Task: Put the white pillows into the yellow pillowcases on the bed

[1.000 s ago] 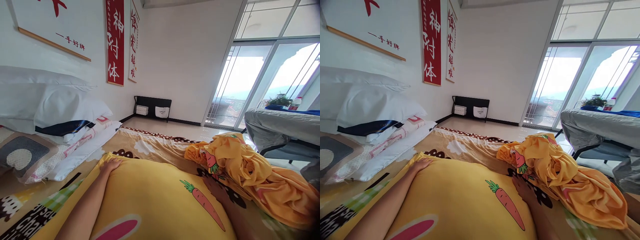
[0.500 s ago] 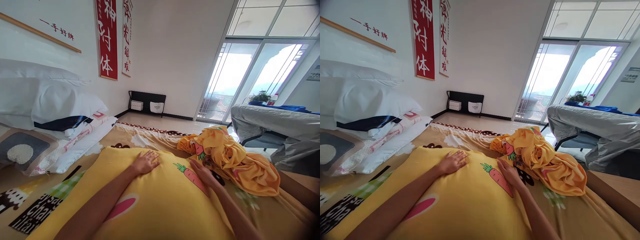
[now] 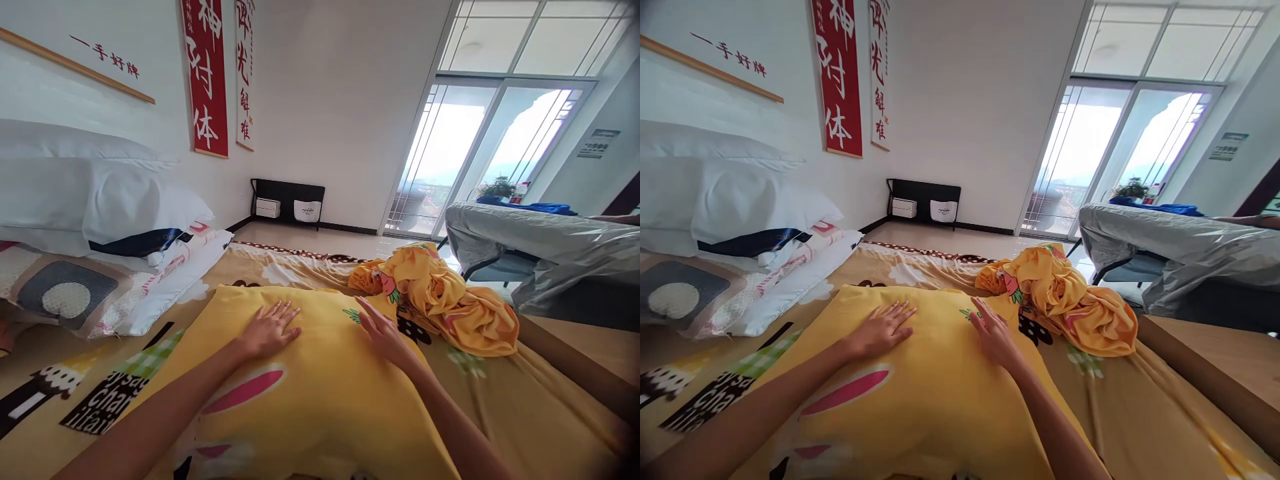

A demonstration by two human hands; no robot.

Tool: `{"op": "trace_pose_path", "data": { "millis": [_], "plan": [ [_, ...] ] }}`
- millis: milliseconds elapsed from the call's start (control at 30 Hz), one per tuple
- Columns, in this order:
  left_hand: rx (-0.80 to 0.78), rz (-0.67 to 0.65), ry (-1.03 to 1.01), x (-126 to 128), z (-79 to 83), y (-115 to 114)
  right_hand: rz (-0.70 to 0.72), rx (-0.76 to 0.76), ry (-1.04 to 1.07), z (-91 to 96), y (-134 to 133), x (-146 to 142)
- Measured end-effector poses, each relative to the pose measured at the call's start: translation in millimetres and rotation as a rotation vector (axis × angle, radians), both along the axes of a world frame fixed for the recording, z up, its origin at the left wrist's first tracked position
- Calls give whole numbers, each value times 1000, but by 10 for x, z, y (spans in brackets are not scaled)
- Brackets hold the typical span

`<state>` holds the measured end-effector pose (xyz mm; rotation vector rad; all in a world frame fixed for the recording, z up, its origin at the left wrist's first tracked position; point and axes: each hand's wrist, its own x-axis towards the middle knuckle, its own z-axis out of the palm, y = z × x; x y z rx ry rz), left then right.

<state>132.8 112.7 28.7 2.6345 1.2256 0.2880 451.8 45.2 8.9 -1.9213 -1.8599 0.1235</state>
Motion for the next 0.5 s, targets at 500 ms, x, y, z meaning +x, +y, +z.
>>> {"op": "trace_pose_path", "data": {
  "millis": [500],
  "plan": [
    [94,204,-40,-975,-303,-115,-191,-40,-36,-931,-1092,651]
  ]
}}
